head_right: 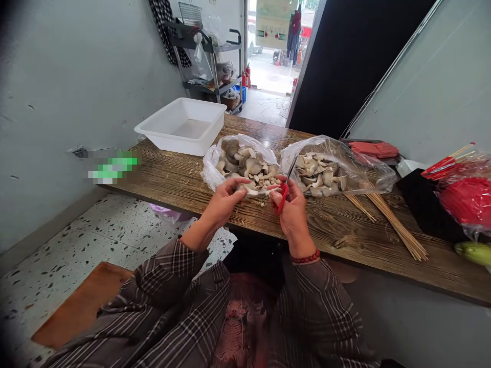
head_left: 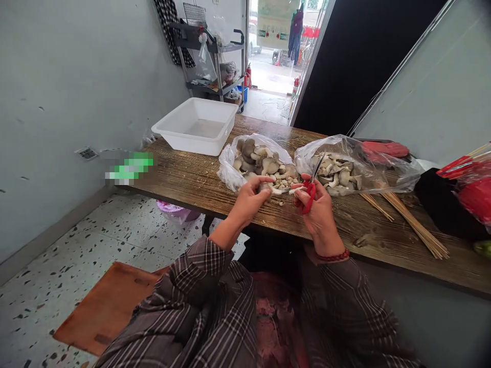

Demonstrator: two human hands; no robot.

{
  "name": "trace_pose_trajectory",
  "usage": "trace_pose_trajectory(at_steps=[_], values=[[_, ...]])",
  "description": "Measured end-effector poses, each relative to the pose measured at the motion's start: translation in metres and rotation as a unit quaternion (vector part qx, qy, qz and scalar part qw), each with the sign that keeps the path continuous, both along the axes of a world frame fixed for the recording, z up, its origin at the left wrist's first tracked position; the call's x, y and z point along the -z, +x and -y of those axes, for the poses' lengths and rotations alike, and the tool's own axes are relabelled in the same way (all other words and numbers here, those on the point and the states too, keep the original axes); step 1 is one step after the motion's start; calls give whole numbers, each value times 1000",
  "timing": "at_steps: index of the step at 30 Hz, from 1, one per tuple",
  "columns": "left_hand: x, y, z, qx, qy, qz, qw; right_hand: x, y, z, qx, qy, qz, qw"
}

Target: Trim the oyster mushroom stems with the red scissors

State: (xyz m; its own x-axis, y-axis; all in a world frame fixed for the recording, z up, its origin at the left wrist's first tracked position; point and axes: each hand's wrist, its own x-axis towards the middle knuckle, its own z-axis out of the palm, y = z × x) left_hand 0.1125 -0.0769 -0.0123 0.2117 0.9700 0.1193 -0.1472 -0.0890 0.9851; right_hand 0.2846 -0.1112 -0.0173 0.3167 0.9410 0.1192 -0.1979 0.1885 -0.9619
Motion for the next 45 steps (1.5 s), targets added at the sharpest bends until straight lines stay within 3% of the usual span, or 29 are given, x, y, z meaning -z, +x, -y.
trace_pose_trajectory(at_steps=[3, 6, 10, 13, 17, 21, 24, 27, 31, 35, 38, 42, 45], values=[[-5, 13, 5, 83, 14, -49, 995, 0, 2, 4, -20, 2, -1, 1000], [-8, 28, 7, 91, 67, -98, 989, 0, 6, 8, -11, 4, 21, 1000], [-12, 44, -1, 109, 111, -175, 972, 6, 27, 13, 32, 1, 59, 998], [-17, 59, -17, 138, 126, -203, 961, 18, 51, 18, 109, -8, 36, 993], [-26, 101, -52, 133, 139, -211, 958, 38, 78, 23, 209, -17, -10, 978], [-34, 154, -91, 77, 107, -179, 975, 49, 86, 25, 223, -18, -1, 975], [-37, 171, -106, 35, 77, -126, 988, 49, 85, 24, 215, -22, -2, 976], [-39, 156, -105, 47, 51, -72, 995, 46, 84, 25, 203, -24, -8, 979], [-44, 101, -97, 92, 37, -58, 993, 45, 84, 29, 191, -21, -19, 981], [-45, 43, -92, 34, 89, -124, 988, 47, 85, 33, 189, -16, -26, 982], [-37, 12, -87, 15, 174, -242, 954, 48, 84, 35, 183, -17, -30, 983], [-19, 0, -75, 55, 231, -383, 893, 48, 82, 35, 175, -17, -24, 984], [-8, 8, -69, 88, 223, -415, 878, 47, 83, 35, 171, -10, -20, 985]])
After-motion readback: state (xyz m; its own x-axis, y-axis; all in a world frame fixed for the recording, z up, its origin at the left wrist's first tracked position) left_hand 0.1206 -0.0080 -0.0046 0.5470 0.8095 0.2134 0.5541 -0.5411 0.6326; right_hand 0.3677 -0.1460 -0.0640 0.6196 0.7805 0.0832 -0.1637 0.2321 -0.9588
